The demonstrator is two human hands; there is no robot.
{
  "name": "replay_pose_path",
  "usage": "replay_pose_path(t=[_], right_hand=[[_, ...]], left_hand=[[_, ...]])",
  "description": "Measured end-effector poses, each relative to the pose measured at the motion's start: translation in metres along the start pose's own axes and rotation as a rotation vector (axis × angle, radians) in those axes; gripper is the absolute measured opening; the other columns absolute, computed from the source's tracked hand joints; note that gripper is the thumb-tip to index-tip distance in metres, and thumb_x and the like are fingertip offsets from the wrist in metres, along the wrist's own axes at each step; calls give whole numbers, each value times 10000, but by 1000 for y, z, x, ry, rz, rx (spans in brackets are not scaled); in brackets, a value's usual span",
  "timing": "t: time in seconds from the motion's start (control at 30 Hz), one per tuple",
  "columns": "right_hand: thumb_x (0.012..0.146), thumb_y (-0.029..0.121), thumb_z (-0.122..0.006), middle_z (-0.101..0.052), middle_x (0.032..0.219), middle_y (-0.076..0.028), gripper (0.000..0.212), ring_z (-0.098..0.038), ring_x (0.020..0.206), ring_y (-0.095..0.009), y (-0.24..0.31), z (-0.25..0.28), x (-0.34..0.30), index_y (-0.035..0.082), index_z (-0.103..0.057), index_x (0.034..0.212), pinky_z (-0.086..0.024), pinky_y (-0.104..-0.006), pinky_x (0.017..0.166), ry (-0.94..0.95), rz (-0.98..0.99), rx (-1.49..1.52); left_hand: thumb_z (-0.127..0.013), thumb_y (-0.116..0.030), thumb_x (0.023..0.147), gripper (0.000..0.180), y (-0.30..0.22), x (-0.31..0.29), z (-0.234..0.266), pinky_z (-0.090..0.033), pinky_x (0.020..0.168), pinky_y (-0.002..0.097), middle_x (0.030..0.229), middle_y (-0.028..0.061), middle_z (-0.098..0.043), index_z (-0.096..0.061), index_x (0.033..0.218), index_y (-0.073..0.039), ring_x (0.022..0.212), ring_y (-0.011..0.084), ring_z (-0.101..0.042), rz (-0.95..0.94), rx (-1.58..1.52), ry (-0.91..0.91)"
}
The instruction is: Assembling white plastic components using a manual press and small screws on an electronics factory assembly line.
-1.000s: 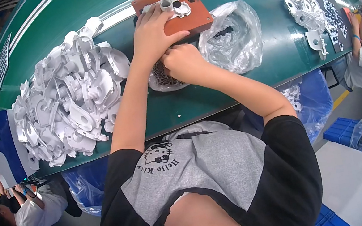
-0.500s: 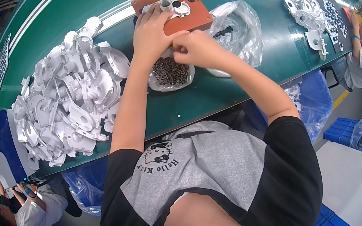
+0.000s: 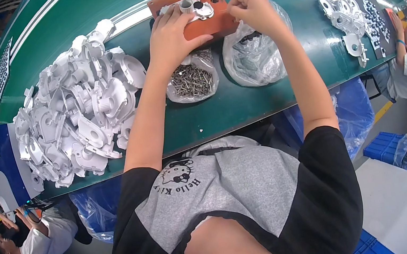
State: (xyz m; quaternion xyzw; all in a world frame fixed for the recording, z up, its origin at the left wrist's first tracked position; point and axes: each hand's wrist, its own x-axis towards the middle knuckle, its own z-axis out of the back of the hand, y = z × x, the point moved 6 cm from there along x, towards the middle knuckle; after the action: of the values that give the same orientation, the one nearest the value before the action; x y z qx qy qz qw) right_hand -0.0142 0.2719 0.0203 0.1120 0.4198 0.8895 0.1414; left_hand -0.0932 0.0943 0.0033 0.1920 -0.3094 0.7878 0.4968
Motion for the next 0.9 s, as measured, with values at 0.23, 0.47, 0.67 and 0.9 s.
replay_pose_path(t=[0.23, 0.47, 0.67, 0.9], right_hand=[[834, 184, -586, -588, 679, -20, 213, -516, 591, -80, -1, 1, 24, -19, -638, 875, -423, -222, 555, 8, -30, 38], [853, 192, -592, -555, 668, 14, 175, -479, 588, -56, 13, -14, 48, 21, -631, 851, -391, -202, 545, 192, -31, -2], [835, 156, -606, -555, 683, 18, 122, -479, 594, -57, 0, -24, 76, 40, -633, 863, -381, -210, 533, 432, -18, 3], [792, 180, -624, -540, 635, -4, 159, -474, 555, -77, 1, -29, 84, 23, -648, 784, -375, -217, 519, 448, -11, 89]], left_hand=[[-739, -505, 647, 581, 0, 1, 0, -369, 992, 436, 1208, 185, -558, -643, 1027, -77, 1172, 330, -487, -1, -21, 1], [-745, -499, 642, 572, 2, 1, 3, -377, 984, 432, 1188, 177, -565, -644, 1013, -75, 1162, 324, -493, -6, -20, -19], [-747, -497, 639, 566, 1, 0, 2, -379, 984, 433, 1195, 169, -559, -642, 1004, -78, 1162, 323, -491, 5, -20, -13], [-750, -493, 637, 553, 0, -1, 3, -382, 981, 431, 1205, 165, -554, -645, 995, -85, 1167, 322, -489, 17, -38, -16]])
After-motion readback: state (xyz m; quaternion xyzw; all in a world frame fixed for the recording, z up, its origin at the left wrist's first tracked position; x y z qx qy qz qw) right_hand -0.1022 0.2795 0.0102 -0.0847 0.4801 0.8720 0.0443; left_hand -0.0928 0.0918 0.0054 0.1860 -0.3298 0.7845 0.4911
